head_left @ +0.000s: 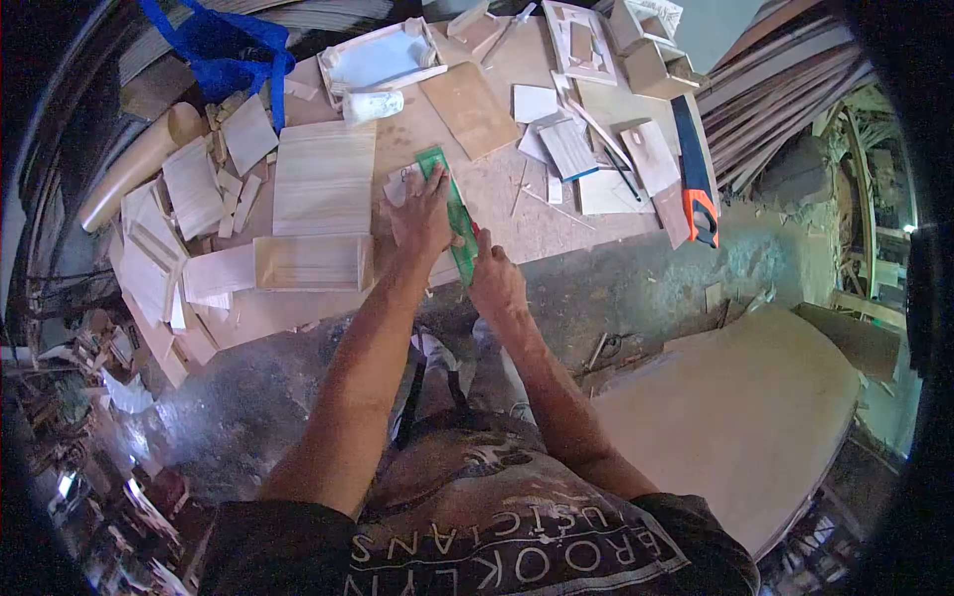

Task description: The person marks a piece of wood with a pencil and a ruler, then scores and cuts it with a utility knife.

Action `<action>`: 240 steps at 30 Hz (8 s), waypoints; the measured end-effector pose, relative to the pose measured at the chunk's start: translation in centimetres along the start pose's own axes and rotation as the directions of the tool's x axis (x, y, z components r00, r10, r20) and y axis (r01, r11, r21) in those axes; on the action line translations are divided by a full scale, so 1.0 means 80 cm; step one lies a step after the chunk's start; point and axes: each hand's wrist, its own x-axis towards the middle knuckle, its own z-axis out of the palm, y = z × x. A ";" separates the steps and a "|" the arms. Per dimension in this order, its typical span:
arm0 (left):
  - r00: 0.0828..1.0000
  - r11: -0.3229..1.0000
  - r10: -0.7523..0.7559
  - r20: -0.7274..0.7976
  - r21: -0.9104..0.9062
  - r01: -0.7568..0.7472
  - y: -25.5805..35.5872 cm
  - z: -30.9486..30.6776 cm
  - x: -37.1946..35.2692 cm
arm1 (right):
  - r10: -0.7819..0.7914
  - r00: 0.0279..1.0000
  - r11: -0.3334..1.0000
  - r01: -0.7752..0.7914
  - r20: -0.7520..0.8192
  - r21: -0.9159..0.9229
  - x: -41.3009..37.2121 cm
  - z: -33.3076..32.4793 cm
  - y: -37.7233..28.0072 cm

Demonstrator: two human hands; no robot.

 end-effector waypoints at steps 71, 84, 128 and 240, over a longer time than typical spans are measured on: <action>0.986 0.998 0.039 -0.164 -0.035 -0.046 -0.008 0.018 0.001 | -0.104 0.978 0.955 0.150 -0.183 0.256 0.101 0.030 -0.004; 0.990 0.999 0.042 -0.135 -0.013 -0.044 -0.012 0.023 0.002 | -0.157 0.981 0.975 0.173 -0.117 0.142 0.130 -0.004 -0.020; 0.994 1.000 0.026 -0.105 -0.015 -0.028 -0.012 0.023 0.003 | -0.030 0.998 1.000 0.031 0.048 -0.008 0.016 -0.014 -0.007; 0.969 0.998 0.051 -0.241 0.050 -0.040 -0.014 0.053 0.013 | -0.142 0.982 0.954 0.170 -0.127 0.248 0.083 0.000 0.003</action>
